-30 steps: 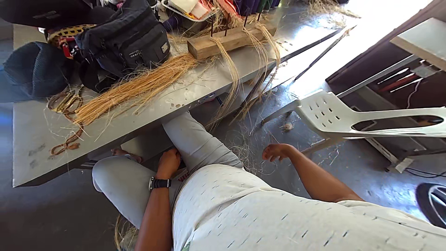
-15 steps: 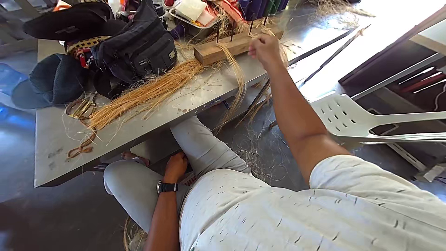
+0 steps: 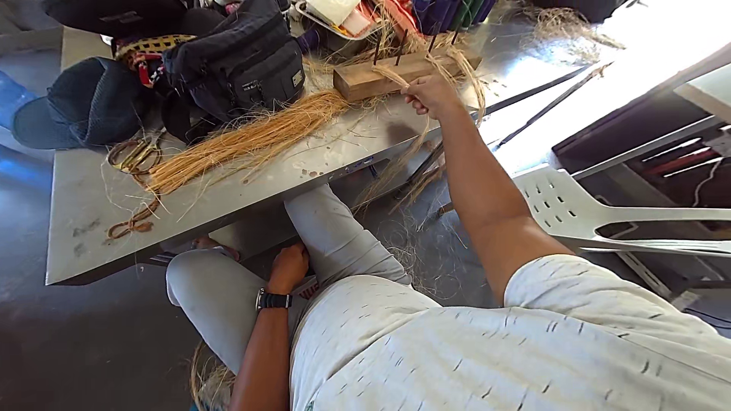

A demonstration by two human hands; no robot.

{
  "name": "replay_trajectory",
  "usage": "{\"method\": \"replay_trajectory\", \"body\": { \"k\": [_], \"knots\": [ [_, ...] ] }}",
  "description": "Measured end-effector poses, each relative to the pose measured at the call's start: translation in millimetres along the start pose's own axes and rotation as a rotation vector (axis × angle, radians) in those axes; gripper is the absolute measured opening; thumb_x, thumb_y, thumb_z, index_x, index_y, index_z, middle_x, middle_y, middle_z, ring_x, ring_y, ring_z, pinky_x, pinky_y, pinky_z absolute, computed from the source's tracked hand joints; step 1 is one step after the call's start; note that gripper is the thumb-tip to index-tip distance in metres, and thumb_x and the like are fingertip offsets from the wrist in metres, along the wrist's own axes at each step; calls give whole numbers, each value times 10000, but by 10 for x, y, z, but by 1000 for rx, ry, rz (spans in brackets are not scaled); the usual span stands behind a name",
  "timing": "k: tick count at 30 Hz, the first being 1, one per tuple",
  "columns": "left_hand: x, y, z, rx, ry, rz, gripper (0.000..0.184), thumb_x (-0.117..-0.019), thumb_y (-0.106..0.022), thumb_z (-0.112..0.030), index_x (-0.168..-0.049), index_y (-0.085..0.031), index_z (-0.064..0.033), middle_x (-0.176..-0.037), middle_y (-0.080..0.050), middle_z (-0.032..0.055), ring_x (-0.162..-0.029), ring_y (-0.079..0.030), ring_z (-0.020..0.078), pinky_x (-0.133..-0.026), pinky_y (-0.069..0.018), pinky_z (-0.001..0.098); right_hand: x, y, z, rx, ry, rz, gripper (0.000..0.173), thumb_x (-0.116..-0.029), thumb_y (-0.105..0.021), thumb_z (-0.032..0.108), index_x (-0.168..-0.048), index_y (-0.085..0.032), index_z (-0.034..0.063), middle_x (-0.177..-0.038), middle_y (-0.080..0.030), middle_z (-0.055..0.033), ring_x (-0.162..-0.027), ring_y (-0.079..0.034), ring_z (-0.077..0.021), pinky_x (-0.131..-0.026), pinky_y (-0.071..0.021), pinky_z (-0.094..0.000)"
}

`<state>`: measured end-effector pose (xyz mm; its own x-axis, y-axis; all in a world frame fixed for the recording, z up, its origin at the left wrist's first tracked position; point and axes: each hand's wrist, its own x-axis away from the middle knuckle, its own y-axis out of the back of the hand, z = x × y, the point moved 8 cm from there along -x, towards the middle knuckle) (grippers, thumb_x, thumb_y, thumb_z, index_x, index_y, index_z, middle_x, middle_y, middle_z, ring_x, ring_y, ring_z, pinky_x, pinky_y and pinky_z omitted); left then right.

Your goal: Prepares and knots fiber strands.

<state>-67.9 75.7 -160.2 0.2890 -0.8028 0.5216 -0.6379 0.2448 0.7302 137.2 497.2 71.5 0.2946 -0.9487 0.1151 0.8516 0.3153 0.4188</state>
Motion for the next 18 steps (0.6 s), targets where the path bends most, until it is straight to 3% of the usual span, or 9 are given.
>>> {"method": "replay_trajectory", "body": {
  "k": [3, 5, 7, 9, 12, 15, 18],
  "knots": [
    [-16, -1, 3, 3, -5, -7, 367, -1071, -446, -283, -1207, -695, -49, -1185, -702, 207, -1176, -656, 375, -1002, -496, 608, 87, 141, -92, 64, -6, 9, 177, -1054, -570, 224, -1092, -683, 92, -727, -657, 29, -422, -400, -16, -396, -327, -187],
    [-28, -12, 12, 4, -6, -8, 369, -1071, -448, -286, -1204, -695, -46, -1185, -701, 210, -1173, -657, 376, -1003, -495, 610, 139, 206, -156, 150, 8, -16, 204, -1055, -580, 245, -1121, -689, 86, -769, -682, 10, -475, -480, -36, -452, -404, -210],
    [-34, -14, 21, 3, -11, -11, 368, -1071, -447, -281, -1205, -694, -44, -1175, -704, 210, -1163, -660, 380, -995, -496, 615, 156, 239, -184, 215, 61, -25, 263, -1049, -603, 251, -1219, -656, 57, -890, -697, -50, -629, -596, -89, -595, -515, -275],
    [-29, -14, 24, 2, -9, -6, 367, -1072, -447, -278, -1211, -691, -41, -1172, -704, 212, -1161, -661, 381, -992, -496, 616, 185, 251, -166, 247, 149, -41, 309, -1027, -621, 200, -1279, -624, 21, -1022, -702, -129, -806, -658, -170, -762, -560, -372],
    [-28, -19, 21, 0, -5, 2, 359, -1067, -459, -274, -1201, -694, -37, -1167, -703, 215, -1159, -661, 378, -995, -496, 614, 239, 264, -26, 341, 252, -118, 382, -997, -636, 150, -1357, -596, 27, -1149, -694, -196, -1009, -673, -307, -926, -521, -517],
    [-17, -21, 19, 2, -2, 2, 359, -1071, -456, -272, -1209, -690, -38, -1163, -704, 213, -1148, -665, 377, -990, -499, 610, 270, 187, 245, 512, 417, -195, 353, -978, -635, 122, -1323, -657, 50, -1273, -645, -220, -1146, -637, -358, -1010, -502, -525],
    [-7, -17, 18, -7, 2, 10, 364, -1074, -455, -286, -1216, -693, -50, -1171, -706, 198, -1154, -665, 364, -998, -498, 599, 263, 16, 449, 668, 555, -195, 309, -967, -628, 119, -1263, -708, 85, -1306, -598, -235, -1201, -592, -382, -1041, -477, -531]
  ]
}}
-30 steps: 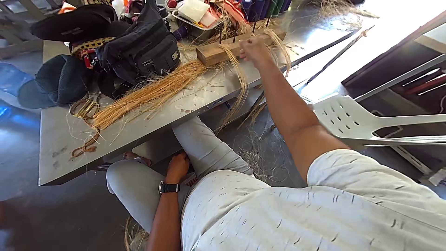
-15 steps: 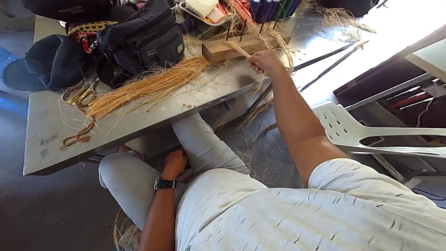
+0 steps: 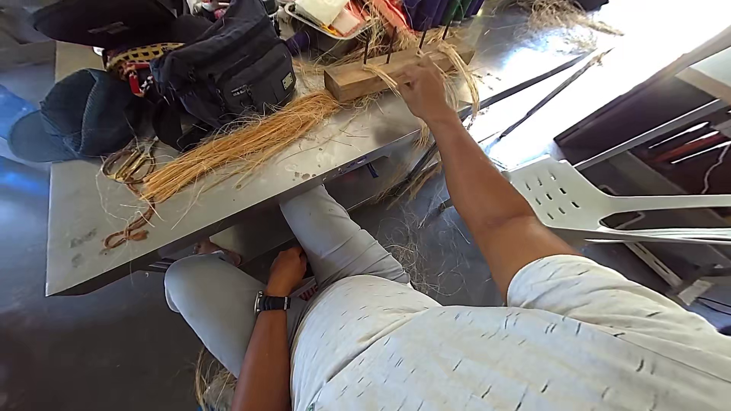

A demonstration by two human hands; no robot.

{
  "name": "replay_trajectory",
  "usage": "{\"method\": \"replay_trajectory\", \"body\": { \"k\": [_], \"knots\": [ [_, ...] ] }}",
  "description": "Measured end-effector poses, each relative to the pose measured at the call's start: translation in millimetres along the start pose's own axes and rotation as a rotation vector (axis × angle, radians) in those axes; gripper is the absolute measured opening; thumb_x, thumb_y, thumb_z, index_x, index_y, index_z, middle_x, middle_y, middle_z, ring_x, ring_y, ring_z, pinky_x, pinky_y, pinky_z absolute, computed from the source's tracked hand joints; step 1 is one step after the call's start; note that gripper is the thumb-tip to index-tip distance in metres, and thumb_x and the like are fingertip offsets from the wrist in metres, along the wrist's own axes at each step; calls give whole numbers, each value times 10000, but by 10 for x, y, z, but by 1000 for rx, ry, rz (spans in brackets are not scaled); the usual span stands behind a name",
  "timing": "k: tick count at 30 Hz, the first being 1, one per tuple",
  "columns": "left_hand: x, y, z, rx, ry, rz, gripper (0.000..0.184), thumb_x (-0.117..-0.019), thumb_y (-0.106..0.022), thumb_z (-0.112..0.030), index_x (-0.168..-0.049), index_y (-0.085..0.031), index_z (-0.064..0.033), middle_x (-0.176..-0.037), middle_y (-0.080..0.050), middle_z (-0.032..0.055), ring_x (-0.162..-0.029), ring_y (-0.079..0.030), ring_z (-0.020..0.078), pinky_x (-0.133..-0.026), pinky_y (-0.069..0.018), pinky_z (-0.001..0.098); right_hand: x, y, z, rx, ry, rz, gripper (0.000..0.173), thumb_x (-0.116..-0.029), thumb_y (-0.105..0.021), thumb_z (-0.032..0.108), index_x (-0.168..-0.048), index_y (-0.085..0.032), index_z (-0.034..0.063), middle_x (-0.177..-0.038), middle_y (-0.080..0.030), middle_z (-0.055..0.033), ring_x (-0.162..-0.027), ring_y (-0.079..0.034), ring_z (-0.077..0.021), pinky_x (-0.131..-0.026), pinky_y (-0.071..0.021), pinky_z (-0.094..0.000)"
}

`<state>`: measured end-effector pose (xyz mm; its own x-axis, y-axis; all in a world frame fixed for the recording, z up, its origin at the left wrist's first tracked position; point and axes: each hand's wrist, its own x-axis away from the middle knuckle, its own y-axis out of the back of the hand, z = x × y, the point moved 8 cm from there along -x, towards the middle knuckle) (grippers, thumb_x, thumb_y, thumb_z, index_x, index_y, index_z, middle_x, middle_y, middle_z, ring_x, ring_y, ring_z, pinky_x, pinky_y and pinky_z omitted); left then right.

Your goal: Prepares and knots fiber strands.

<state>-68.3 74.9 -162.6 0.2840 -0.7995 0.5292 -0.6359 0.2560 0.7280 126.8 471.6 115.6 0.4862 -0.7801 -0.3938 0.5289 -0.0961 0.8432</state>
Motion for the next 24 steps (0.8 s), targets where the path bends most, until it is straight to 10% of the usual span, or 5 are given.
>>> {"method": "replay_trajectory", "body": {
  "k": [8, 14, 24],
  "knots": [
    [7, 1, -4, 11, -2, -3, 359, -1069, -460, -274, -1206, -693, -39, -1166, -704, 211, -1150, -664, 376, -991, -499, 611, -248, -367, 105, 304, 176, 258, 285, -1025, -574, 172, -1269, -710, 113, -1236, -659, -238, -1110, -650, -470, -876, -507, -696],
    [4, -7, -6, -2, -1, 6, 357, -1067, -459, -277, -1197, -695, -43, -1164, -704, 208, -1148, -664, 376, -985, -500, 610, -322, -201, 48, 121, 112, 178, 372, -1092, -408, 212, -1006, -641, -66, -1011, -659, -270, -1003, -655, -444, -880, -495, -638],
    [-26, -27, 3, -10, -13, 0, 359, -1069, -451, -278, -1213, -694, -56, -1178, -707, 196, -1162, -663, 366, -998, -500, 601, -410, -182, -69, 90, -92, 190, 362, -1069, -421, 195, -942, -618, -80, -976, -645, -279, -976, -648, -435, -856, -483, -618]
  ]
}}
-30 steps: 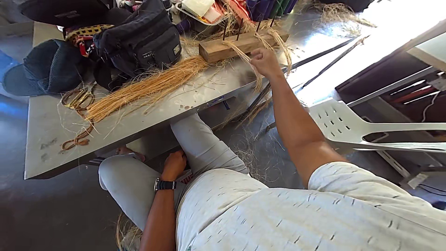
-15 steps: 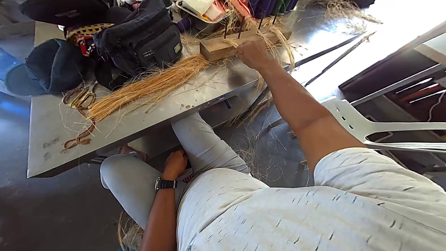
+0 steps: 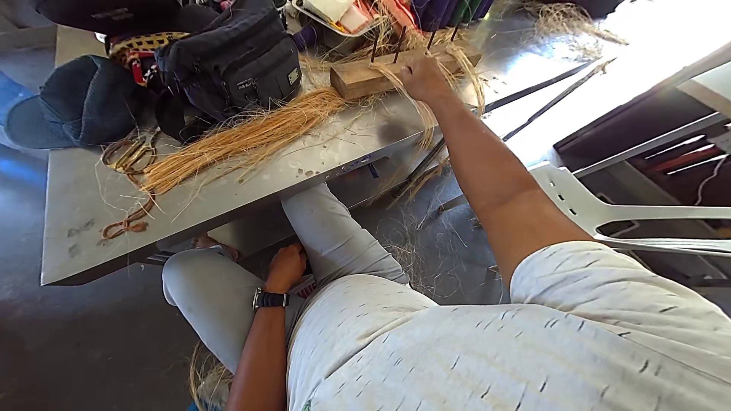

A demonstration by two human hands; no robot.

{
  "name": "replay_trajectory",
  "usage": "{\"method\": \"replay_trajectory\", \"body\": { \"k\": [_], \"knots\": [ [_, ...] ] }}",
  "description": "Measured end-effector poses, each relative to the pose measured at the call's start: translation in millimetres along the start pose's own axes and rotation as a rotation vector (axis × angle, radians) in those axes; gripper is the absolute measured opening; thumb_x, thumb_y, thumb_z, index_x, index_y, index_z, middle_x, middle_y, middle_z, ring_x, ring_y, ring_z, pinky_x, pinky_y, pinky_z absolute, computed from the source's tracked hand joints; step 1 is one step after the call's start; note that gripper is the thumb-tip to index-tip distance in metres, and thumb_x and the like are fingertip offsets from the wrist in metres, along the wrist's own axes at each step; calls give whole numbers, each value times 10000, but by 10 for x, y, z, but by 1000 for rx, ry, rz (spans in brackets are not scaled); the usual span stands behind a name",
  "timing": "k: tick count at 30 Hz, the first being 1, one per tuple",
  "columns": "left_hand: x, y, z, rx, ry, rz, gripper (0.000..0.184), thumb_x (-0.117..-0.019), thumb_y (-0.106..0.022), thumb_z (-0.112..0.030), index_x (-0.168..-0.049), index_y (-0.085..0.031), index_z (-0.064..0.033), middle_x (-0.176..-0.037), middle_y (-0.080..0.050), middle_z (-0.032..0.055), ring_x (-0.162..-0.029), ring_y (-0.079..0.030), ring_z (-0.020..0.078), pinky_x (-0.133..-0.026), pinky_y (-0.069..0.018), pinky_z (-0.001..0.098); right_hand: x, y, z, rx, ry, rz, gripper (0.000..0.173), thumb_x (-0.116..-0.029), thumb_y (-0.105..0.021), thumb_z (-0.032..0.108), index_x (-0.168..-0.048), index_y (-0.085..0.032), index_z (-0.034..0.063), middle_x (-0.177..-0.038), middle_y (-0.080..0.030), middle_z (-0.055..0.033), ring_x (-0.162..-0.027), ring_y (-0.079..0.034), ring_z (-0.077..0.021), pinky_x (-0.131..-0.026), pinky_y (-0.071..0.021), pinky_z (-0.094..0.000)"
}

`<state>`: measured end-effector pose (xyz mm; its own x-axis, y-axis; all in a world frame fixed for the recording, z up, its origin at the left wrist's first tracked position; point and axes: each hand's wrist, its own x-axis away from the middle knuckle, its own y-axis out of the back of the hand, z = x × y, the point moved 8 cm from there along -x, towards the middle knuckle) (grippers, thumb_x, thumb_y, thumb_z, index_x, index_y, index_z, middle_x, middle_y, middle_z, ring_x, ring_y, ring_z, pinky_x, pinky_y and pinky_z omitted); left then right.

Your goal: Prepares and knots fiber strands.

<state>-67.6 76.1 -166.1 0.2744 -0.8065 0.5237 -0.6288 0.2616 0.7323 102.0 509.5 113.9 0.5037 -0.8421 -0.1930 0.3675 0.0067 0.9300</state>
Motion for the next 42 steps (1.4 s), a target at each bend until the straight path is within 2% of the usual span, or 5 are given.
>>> {"method": "replay_trajectory", "body": {
  "k": [6, 11, 24, 32, 42],
  "knots": [
    [17, 15, -16, 4, -3, 1, 361, -1069, -449, -276, -1212, -691, -49, -1183, -703, 200, -1168, -658, 367, -1002, -494, 602, 206, 147, -376, -49, -148, 9, 364, -1035, -453, 212, -879, -606, -80, -931, -632, -287, -914, -640, -447, -785, -465, -660],
    [38, 30, -21, 12, 0, 4, 366, -1073, -445, -281, -1238, -686, -59, -1201, -697, 204, -1182, -650, 376, -1007, -489, 609, 1062, 124, -708, -394, -161, 230, 326, -1104, -447, 241, -987, -634, 2, -722, -533, -38, -556, -439, -108, -534, -414, -317],
    [18, -27, -1, -1, -12, -1, 384, -1067, -433, -305, -1255, -676, -73, -1230, -688, 201, -1204, -640, 384, -1001, -493, 627, 5185, -3057, -2006, 23, -696, 1337, 224, -985, -626, 250, -1111, -676, 72, -873, -679, -70, -704, -630, -166, -662, -537, -385],
    [1, -60, -20, 18, 9, 18, 373, -1066, -445, -293, -1263, -675, -75, -1232, -685, 207, -1201, -638, 393, -988, -492, 641, 3646, -2820, -1556, -80, -337, 1032, 689, -897, -747, 81, -1527, -469, 65, -1297, -623, -306, -1181, -617, -465, -1034, -460, -636],
    [70, 163, 2, 167, 11, -180, 287, -1045, -513, -266, -1121, -723, -86, -1080, -727, 170, -1068, -690, 361, -924, -529, 626, 2107, -960, 1017, -655, 278, 688, 276, -1073, -527, 138, -1282, -652, 7, -1069, -736, -134, -962, -735, -230, -920, -610, -433]
  ]
}}
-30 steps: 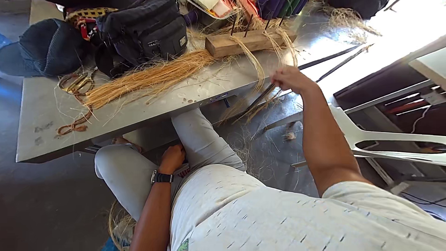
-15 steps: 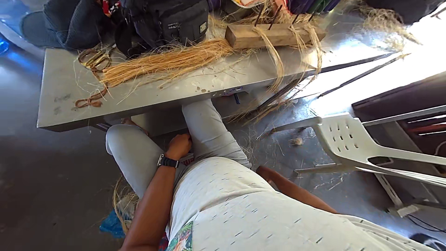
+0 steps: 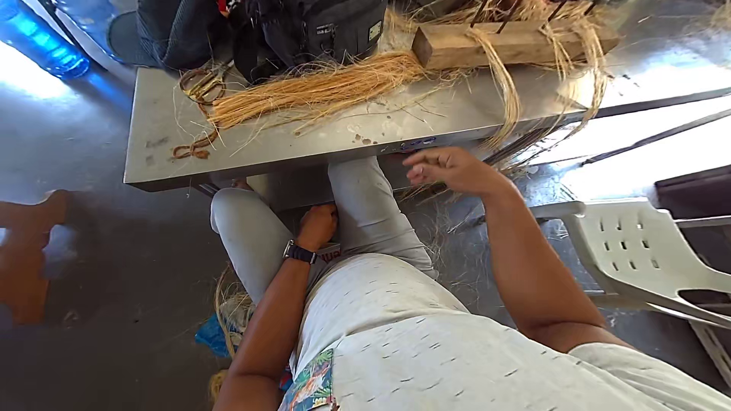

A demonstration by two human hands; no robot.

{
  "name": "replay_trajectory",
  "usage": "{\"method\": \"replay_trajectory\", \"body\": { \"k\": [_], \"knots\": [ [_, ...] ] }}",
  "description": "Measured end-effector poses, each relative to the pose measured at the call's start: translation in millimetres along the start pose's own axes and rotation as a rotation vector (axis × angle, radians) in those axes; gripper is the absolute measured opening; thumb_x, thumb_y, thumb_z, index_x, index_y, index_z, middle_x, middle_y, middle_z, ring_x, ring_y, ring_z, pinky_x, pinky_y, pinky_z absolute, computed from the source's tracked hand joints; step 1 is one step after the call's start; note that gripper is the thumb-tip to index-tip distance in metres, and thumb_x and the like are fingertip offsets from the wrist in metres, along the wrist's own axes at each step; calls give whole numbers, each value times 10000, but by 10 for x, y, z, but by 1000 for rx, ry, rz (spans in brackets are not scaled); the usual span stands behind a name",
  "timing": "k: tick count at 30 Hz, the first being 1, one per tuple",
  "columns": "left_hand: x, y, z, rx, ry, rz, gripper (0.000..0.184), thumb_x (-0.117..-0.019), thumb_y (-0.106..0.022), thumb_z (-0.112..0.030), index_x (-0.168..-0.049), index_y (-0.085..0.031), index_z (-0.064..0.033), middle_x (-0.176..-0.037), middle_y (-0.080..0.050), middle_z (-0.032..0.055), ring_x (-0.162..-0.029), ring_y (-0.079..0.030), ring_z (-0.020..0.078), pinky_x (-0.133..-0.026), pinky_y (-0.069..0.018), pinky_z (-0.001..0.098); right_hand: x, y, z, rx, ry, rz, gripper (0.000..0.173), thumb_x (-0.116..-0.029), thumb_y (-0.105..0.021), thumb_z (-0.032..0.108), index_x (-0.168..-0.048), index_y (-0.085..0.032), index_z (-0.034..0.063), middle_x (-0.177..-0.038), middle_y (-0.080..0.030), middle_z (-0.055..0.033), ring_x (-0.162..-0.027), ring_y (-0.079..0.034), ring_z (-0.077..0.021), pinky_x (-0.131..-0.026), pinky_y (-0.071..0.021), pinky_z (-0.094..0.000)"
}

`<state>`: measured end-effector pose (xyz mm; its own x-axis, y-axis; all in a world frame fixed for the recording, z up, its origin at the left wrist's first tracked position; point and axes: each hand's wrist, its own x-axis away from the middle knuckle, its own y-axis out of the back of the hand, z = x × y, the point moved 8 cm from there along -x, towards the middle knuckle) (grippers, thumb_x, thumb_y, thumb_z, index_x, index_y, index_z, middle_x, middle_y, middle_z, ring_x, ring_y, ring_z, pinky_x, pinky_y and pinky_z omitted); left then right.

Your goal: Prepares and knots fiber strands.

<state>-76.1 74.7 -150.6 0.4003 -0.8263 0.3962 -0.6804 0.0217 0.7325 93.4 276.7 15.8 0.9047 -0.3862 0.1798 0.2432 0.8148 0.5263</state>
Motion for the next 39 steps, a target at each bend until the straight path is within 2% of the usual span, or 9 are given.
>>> {"method": "replay_trajectory", "body": {
  "k": [3, 7, 13, 17, 20, 25, 31, 35, 39],
  "knots": [
    [1, 28, -12, 19, -5, -36, 306, -1063, -491, -275, -1119, -722, -82, -1055, -728, 164, -1050, -696, 347, -920, -536, 611, -247, 144, 587, -1, 272, -158, 252, -1059, -534, 143, -1217, -682, 14, -961, -746, -81, -811, -728, -165, -780, -634, -361],
    [13, 30, -2, 6, 13, -24, 399, -1090, -423, -362, -1135, -703, -81, -1050, -722, 164, -1043, -695, 344, -906, -536, 605, -688, 88, 960, 39, 380, -266, 221, -1051, -562, 161, -1150, -712, 31, -908, -712, -58, -677, -649, -105, -629, -576, -291],
    [6, 56, 60, 21, -8, -62, 528, -1076, -413, -447, -850, -674, -47, -850, -675, 143, -879, -676, 323, -788, -528, 580, -1374, -348, 1328, 232, 342, -293, 237, -1033, -595, 229, -1125, -732, 59, -790, -658, -62, -671, -597, -166, -683, -528, -387],
    [-1, 44, 97, 52, 13, -72, 506, -1071, -424, -458, -892, -680, -60, -870, -677, 131, -887, -678, 304, -803, -537, 566, -1769, -556, 1357, 365, 155, -274, 287, -1023, -616, 313, -1165, -712, 83, -920, -694, -125, -849, -678, -299, -782, -553, -538],
    [1, -1, 100, 44, 5, -38, 483, -1079, -413, -429, -974, -695, -50, -941, -695, 149, -950, -685, 316, -857, -536, 573, -1877, -594, 1371, 396, 131, -288, 219, -1018, -589, 236, -1089, -726, 80, -954, -705, -133, -911, -684, -314, -785, -541, -551],
    [124, 86, 38, 118, -100, -53, 437, -1070, -442, -385, -923, -673, -44, -843, -652, 117, -821, -650, 261, -786, -534, 504, -1451, -419, 1631, 346, 389, -385, 214, -1026, -580, 218, -1031, -762, 106, -794, -676, -59, -694, -626, -203, -673, -533, -452],
    [732, 791, -508, 660, -376, -89, 313, -1096, -469, -239, -1104, -712, -42, -787, -680, 22, -629, -631, 101, -612, -566, 269, -683, -353, 1746, 273, 609, -385, 207, -1037, -599, 193, -1067, -770, 79, -912, -722, -47, -735, -637, -100, -692, -552, -288],
    [884, 1311, -820, 976, -494, -250, 411, -1121, -382, -298, -1347, -628, -59, -770, -656, 68, -551, -569, 117, -517, -521, 258, -362, -560, 1583, 294, 576, -306, 179, -1023, -620, 176, -1055, -769, 83, -847, -669, -41, -694, -610, -126, -632, -541, -321],
    [817, 1420, -951, 1133, -441, -349, 377, -1114, -419, -351, -1282, -658, -112, -702, -588, 46, -509, -504, 96, -470, -452, 212, -233, -703, 1328, 379, 556, -255, 154, -1006, -634, 183, -1003, -769, 109, -822, -642, -19, -716, -612, -140, -649, -542, -360]
  ]
}}
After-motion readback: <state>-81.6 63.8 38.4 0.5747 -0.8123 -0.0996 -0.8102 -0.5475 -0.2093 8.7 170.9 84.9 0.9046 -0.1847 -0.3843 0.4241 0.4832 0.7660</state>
